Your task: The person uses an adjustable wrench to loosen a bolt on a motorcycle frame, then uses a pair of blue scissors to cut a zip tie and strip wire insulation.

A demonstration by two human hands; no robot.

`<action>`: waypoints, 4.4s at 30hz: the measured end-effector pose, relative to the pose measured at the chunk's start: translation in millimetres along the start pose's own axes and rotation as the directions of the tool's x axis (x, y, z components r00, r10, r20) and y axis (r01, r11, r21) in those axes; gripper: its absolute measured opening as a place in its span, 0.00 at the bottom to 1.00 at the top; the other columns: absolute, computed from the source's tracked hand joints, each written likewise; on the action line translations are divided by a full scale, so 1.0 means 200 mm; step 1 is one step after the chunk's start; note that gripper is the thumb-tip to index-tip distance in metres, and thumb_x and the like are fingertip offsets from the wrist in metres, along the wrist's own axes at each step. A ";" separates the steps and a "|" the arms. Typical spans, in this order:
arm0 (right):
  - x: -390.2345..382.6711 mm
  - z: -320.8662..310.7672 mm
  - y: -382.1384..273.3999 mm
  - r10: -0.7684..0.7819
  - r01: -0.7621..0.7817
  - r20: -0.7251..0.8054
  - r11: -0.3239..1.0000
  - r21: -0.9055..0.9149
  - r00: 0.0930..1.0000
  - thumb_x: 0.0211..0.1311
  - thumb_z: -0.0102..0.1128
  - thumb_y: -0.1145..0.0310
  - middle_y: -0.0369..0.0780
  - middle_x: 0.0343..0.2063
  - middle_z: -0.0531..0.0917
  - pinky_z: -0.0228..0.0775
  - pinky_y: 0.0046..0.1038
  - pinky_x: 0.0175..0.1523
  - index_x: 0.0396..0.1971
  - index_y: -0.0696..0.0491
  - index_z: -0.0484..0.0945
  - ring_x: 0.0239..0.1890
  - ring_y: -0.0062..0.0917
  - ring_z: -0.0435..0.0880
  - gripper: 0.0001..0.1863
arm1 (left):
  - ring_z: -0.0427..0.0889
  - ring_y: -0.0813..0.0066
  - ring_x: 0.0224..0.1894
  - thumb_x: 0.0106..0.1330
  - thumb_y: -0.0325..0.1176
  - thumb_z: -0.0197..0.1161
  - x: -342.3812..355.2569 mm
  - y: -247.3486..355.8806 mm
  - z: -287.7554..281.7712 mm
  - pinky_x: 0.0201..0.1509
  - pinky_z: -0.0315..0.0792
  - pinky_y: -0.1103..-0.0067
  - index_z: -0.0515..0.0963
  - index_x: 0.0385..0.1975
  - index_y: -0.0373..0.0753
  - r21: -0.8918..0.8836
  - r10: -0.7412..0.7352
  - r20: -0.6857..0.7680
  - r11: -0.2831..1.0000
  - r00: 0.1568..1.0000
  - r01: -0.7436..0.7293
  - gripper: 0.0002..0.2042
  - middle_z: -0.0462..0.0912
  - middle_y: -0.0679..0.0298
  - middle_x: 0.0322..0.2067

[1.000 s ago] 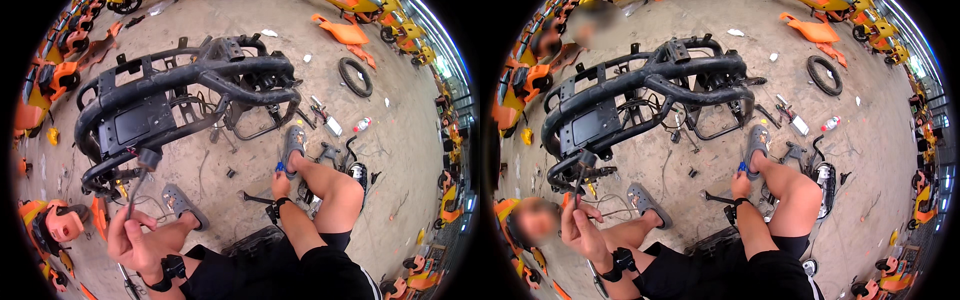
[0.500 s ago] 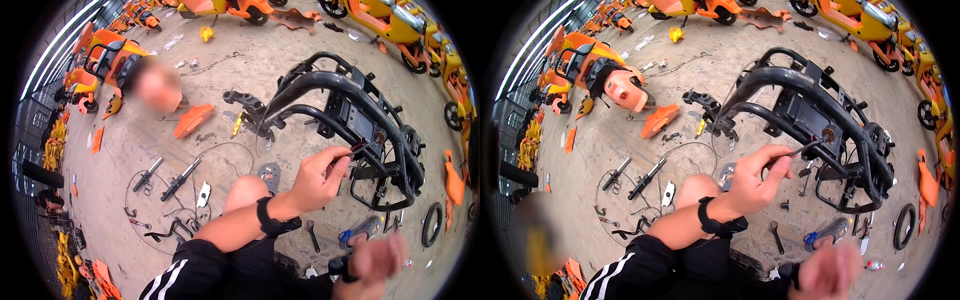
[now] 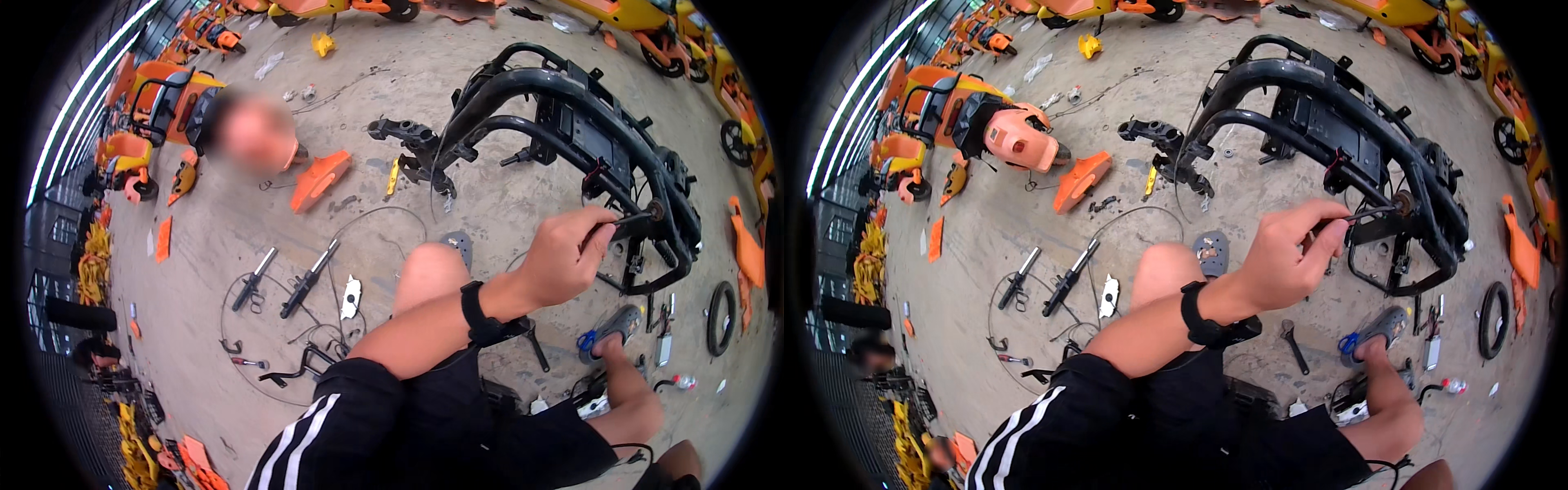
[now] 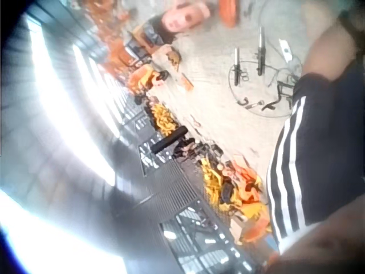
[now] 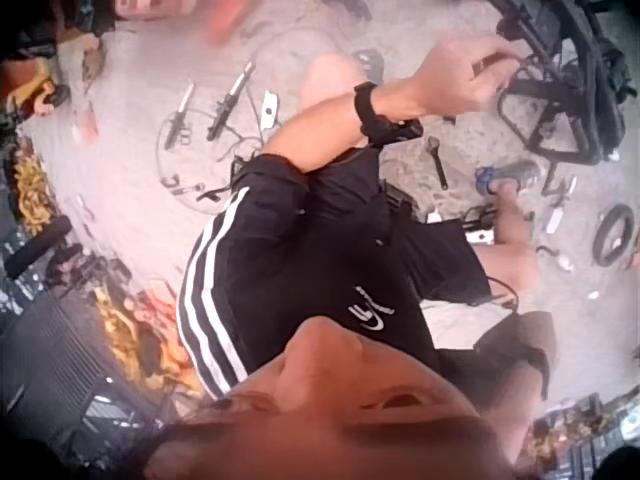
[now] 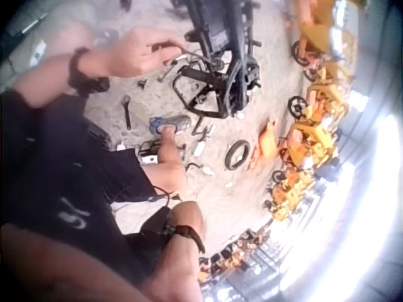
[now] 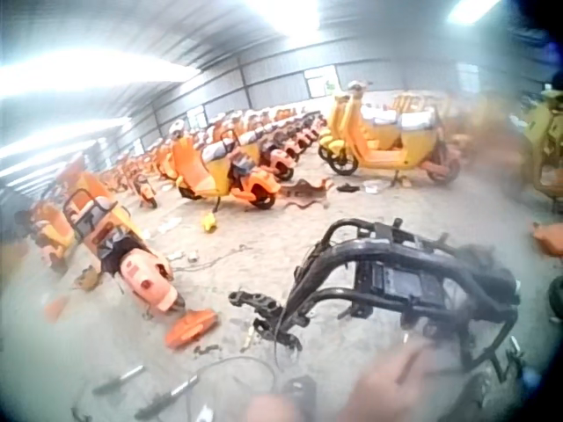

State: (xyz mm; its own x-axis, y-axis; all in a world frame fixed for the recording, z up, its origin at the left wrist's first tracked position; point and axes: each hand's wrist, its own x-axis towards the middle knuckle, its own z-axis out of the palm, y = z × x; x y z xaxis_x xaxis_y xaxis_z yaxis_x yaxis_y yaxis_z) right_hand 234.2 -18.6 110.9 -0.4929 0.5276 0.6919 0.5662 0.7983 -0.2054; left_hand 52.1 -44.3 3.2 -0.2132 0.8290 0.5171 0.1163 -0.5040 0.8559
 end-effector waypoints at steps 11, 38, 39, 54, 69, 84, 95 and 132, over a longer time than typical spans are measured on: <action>-0.21 -0.18 -0.07 0.071 -0.070 -0.029 0.997 0.039 0.997 0.59 0.57 0.69 0.40 0.35 0.76 0.66 0.32 0.50 0.39 0.59 0.73 0.41 0.31 0.73 0.11 | 0.77 0.82 0.19 0.65 0.25 0.59 -0.01 -0.02 0.03 0.22 0.68 0.83 0.79 0.38 0.32 0.031 0.005 0.041 1.000 0.999 -0.006 0.06 0.80 0.63 0.19; -0.34 -0.23 -0.13 0.164 -0.164 0.004 0.983 0.087 0.986 0.58 0.59 0.72 0.38 0.30 0.76 0.68 0.28 0.44 0.38 0.59 0.74 0.35 0.25 0.74 0.10 | 0.74 0.71 0.16 0.62 0.23 0.60 -0.03 -0.04 0.05 0.21 0.66 0.77 0.78 0.33 0.33 0.052 0.121 0.035 0.991 0.992 -0.123 0.03 0.76 0.59 0.16; -0.33 -0.22 -0.13 0.166 -0.166 0.007 0.983 0.085 0.986 0.58 0.59 0.72 0.37 0.30 0.76 0.68 0.28 0.43 0.38 0.59 0.74 0.34 0.25 0.74 0.09 | 0.74 0.71 0.16 0.62 0.23 0.60 -0.03 -0.04 0.05 0.21 0.66 0.77 0.78 0.34 0.33 0.056 0.123 0.034 0.991 0.992 -0.125 0.03 0.76 0.59 0.16; -0.59 -0.03 0.15 0.721 -0.448 -0.508 0.691 0.567 0.470 0.58 0.60 0.73 0.36 0.28 0.77 0.69 0.26 0.40 0.37 0.59 0.74 0.31 0.22 0.75 0.09 | 0.78 0.84 0.26 0.70 0.30 0.57 0.00 0.02 -0.09 0.30 0.70 0.86 0.79 0.41 0.32 0.006 -0.251 -0.032 0.968 0.968 0.251 0.08 0.83 0.65 0.25; -2.25 0.99 0.55 0.960 -0.848 -0.055 -0.268 -0.457 -0.274 0.60 0.54 0.61 0.47 0.33 0.86 0.77 0.44 0.44 0.39 0.50 0.81 0.37 0.42 0.86 0.13 | 0.70 0.81 0.27 0.73 0.31 0.53 0.03 -0.04 -0.03 0.28 0.65 0.83 0.73 0.50 0.30 -0.071 -0.351 -0.034 0.935 0.936 0.348 0.13 0.73 0.65 0.26; -2.50 0.68 0.10 0.969 -0.805 -0.051 -0.231 -0.546 -0.243 0.54 0.60 0.65 0.43 0.23 0.84 0.76 0.37 0.32 0.31 0.54 0.80 0.25 0.33 0.83 0.09 | 0.74 0.69 0.31 0.68 0.33 0.60 0.11 -0.07 0.01 0.32 0.69 0.78 0.73 0.46 0.30 0.023 -0.238 -0.044 0.971 0.970 0.239 0.14 0.78 0.57 0.30; -2.14 0.86 0.31 0.867 -0.876 0.335 -0.203 -0.438 -0.369 0.47 0.67 0.62 0.44 0.24 0.83 0.74 0.37 0.32 0.25 0.57 0.81 0.24 0.32 0.81 0.13 | 0.71 0.75 0.24 0.67 0.35 0.60 0.10 -0.13 0.03 0.26 0.64 0.82 0.73 0.41 0.30 -0.203 -0.064 0.161 0.975 0.985 0.096 0.13 0.76 0.60 0.23; -0.76 0.30 0.07 0.490 -0.532 0.632 -0.344 0.773 0.601 0.51 0.62 0.74 0.38 0.23 0.84 0.67 0.20 0.15 0.33 0.59 0.79 0.11 0.19 0.76 0.09 | 0.67 0.77 0.21 0.71 0.32 0.54 0.06 0.10 -0.02 0.24 0.61 0.80 0.75 0.31 0.31 0.182 -0.406 0.121 0.906 0.906 0.382 0.11 0.69 0.66 0.18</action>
State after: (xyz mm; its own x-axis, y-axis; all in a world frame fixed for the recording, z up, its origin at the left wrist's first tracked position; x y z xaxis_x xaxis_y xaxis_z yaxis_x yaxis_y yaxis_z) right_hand 277.9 -69.7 -38.9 -0.4360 0.8916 -0.1223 -0.4433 -0.3310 -0.8330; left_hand 48.6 -44.5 26.7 -0.1225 0.9850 0.1217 0.2003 -0.0956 0.9751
